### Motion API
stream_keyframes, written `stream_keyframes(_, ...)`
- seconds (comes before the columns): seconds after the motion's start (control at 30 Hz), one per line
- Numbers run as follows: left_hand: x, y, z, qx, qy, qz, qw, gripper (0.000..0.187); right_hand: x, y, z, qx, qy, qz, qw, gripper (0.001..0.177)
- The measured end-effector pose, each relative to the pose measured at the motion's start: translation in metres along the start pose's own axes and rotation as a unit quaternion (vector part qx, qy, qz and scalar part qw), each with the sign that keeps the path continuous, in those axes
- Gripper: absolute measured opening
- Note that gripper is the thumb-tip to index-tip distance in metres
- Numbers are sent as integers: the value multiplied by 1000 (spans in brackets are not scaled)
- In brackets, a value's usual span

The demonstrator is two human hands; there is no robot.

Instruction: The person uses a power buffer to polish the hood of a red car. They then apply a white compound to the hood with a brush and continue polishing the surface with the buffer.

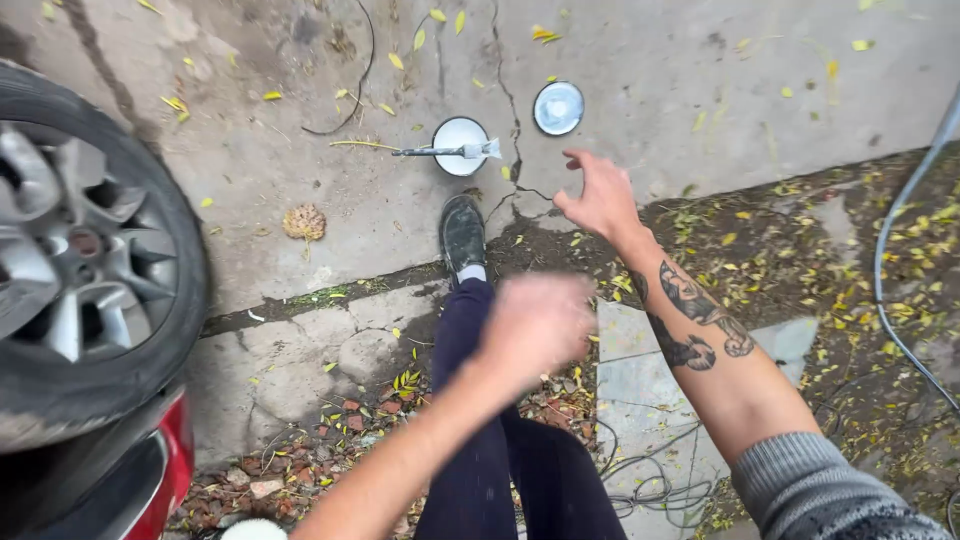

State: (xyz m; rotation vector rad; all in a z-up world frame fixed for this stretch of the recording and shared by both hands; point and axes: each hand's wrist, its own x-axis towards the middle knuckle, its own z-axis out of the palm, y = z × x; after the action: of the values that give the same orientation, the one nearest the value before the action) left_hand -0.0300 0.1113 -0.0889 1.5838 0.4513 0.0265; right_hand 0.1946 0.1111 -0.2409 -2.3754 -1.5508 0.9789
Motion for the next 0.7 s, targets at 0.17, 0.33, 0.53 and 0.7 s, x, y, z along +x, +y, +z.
stream_keyframes(0.17,37,-244,-109,408,242,-100,875,36,39,21,114,-54,-159,60,984,85)
stream_keyframes(0.33,51,-283,-127,471,158,-81,864,44,37,36,195,10,-138,41,990,104)
stream_keyframes(0.53,65,-309,-126,447,126,-76,882,31,76,28,243,124,-7,-36,992,124)
stream_keyframes(0.7,45,-266,-147,241,222,-122,937,25,100,18,261,229,94,-103,963,132)
